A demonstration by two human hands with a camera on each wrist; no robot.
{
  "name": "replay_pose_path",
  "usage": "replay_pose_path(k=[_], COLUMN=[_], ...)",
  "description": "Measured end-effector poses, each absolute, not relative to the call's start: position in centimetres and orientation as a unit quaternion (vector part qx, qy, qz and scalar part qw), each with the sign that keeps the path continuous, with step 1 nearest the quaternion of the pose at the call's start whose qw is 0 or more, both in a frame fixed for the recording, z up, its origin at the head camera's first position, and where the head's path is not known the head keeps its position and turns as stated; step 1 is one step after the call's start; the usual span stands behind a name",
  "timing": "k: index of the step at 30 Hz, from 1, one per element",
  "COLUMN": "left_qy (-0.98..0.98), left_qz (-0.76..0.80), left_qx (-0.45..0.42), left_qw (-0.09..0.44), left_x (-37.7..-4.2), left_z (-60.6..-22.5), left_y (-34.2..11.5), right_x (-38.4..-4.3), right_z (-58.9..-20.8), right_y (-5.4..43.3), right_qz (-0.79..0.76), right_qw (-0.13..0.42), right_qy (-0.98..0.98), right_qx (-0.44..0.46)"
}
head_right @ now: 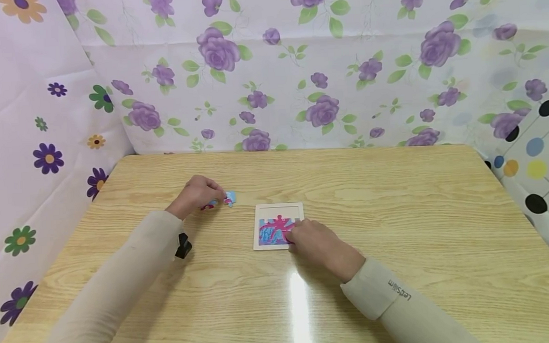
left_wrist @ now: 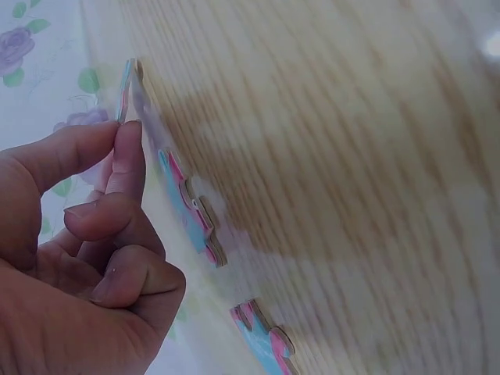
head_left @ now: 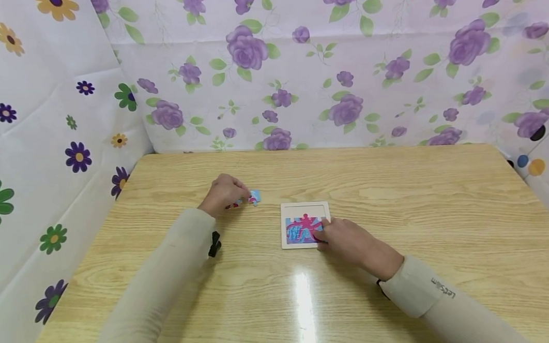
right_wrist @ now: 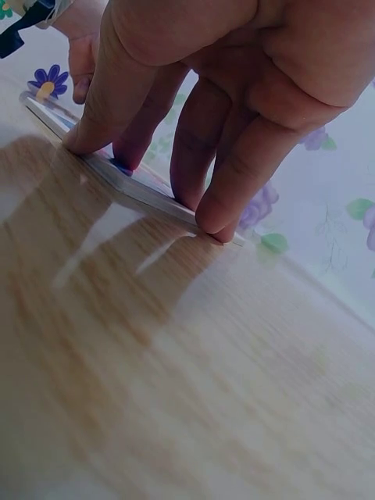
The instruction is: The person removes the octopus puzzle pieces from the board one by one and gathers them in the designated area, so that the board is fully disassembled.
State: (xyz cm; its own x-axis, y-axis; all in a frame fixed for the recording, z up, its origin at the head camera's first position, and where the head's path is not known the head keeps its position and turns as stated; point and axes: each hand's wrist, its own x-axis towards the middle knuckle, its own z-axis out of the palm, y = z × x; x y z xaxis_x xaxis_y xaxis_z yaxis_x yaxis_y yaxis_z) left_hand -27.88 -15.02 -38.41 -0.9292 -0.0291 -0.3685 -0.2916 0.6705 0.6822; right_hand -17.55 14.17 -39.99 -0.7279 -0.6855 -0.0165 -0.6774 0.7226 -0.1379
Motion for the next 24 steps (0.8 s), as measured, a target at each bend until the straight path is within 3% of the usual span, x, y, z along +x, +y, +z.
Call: replay_pose_path(k=[16, 24], left_qy=[0.928, 0.94], left_qz=[0.342, 0.31], left_qx=[-0.044, -0.008], left_qw=[0.143, 0.141], left_x=[-27.94, -27.86], left_z=[-38.24, -38.01], left_y=[-14.97, -15.0], right_x=[-17.45, -17.28], right_z=[-40.12, -39.99], right_y=[14.17, 14.12], right_qz=[-0.058, -0.08], right_qw=[0.013, 0.037], right_qy=[0.923, 0.934], right_qx=[-0.379, -0.347])
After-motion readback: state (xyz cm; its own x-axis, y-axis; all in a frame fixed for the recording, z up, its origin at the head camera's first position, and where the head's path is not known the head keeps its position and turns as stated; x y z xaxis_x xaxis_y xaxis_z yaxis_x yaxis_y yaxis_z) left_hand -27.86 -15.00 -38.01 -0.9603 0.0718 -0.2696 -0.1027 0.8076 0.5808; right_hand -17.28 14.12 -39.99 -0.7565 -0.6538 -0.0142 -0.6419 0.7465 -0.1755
